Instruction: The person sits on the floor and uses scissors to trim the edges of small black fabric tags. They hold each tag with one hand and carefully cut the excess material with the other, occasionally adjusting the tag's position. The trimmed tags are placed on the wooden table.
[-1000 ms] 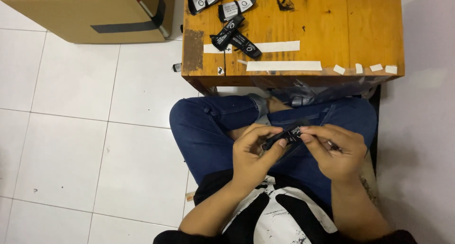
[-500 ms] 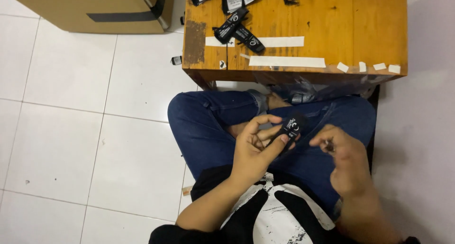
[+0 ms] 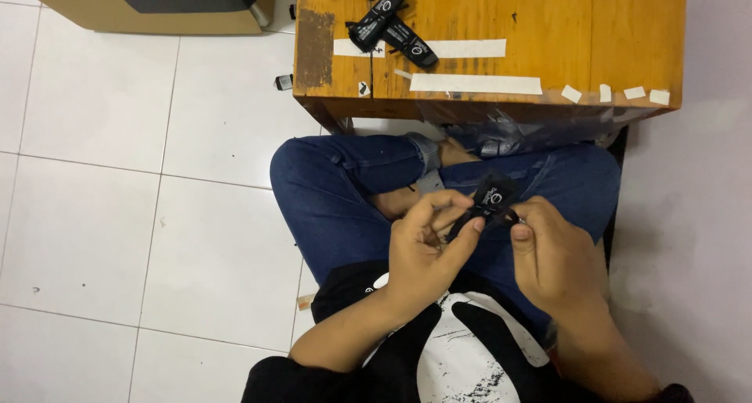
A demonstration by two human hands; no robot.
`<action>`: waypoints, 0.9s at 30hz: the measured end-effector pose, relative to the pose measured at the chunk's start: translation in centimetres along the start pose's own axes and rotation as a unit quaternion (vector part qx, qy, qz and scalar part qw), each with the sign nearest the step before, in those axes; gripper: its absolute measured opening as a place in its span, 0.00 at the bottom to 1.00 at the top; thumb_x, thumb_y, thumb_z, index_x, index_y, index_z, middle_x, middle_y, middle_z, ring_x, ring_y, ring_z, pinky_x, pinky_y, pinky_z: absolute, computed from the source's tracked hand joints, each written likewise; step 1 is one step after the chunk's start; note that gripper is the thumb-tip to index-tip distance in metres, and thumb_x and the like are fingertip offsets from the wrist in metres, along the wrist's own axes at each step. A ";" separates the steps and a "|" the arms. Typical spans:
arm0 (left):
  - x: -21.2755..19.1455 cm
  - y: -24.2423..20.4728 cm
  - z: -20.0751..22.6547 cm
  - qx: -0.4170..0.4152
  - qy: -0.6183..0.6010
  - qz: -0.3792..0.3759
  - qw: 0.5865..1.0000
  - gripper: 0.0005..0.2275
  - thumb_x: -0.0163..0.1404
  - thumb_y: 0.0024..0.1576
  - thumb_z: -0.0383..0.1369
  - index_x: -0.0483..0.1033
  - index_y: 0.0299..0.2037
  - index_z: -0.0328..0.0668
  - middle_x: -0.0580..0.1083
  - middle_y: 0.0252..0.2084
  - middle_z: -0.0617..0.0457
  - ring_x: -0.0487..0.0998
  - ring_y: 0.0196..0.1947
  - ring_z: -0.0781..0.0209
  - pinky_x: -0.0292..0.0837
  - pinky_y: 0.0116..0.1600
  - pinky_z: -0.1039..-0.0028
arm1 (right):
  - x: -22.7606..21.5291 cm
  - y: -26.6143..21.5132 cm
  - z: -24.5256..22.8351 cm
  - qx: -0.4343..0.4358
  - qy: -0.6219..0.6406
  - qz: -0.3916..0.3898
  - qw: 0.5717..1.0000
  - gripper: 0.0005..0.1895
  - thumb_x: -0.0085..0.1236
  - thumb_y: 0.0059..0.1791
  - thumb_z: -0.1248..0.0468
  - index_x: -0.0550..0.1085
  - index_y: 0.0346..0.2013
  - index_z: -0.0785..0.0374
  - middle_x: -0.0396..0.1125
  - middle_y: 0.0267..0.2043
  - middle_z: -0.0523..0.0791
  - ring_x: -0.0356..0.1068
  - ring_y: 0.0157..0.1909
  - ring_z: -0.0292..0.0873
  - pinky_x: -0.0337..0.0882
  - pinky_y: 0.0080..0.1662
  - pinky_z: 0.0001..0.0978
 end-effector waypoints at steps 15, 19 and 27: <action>0.3 -0.1 1.0 0.067 0.093 -0.019 0.993 0.07 0.50 0.46 0.21 0.71 0.35 0.34 0.74 0.33 0.44 0.75 0.25 0.66 0.64 0.21 0.86 | 1.9 0.6 1.0 0.011 0.164 -0.012 0.986 0.21 0.26 0.50 0.59 0.64 0.18 0.61 0.53 0.07 0.44 0.53 0.09 0.39 0.56 0.14 0.24; 0.4 -0.1 1.2 0.063 0.085 -0.024 0.994 0.08 0.50 0.45 0.20 0.71 0.35 0.32 0.74 0.34 0.43 0.76 0.28 0.61 0.68 0.25 0.84 | 1.9 1.0 0.7 0.014 0.194 -0.015 0.981 0.22 0.27 0.50 0.59 0.63 0.15 0.61 0.53 0.06 0.44 0.53 0.09 0.38 0.55 0.14 0.22; 0.3 0.2 0.7 0.060 0.071 -0.016 0.996 0.07 0.50 0.46 0.21 0.71 0.35 0.32 0.74 0.34 0.42 0.74 0.29 0.64 0.67 0.26 0.85 | 3.1 0.8 1.5 0.008 0.273 -0.026 0.962 0.24 0.26 0.50 0.63 0.61 0.11 0.60 0.49 0.05 0.43 0.47 0.08 0.37 0.50 0.14 0.22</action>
Point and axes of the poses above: each hand's wrist, its own y-axis towards the middle knuckle, its own x-axis out of the palm, z = x × y, the point moved 9 cm from there along y, towards the middle knuckle
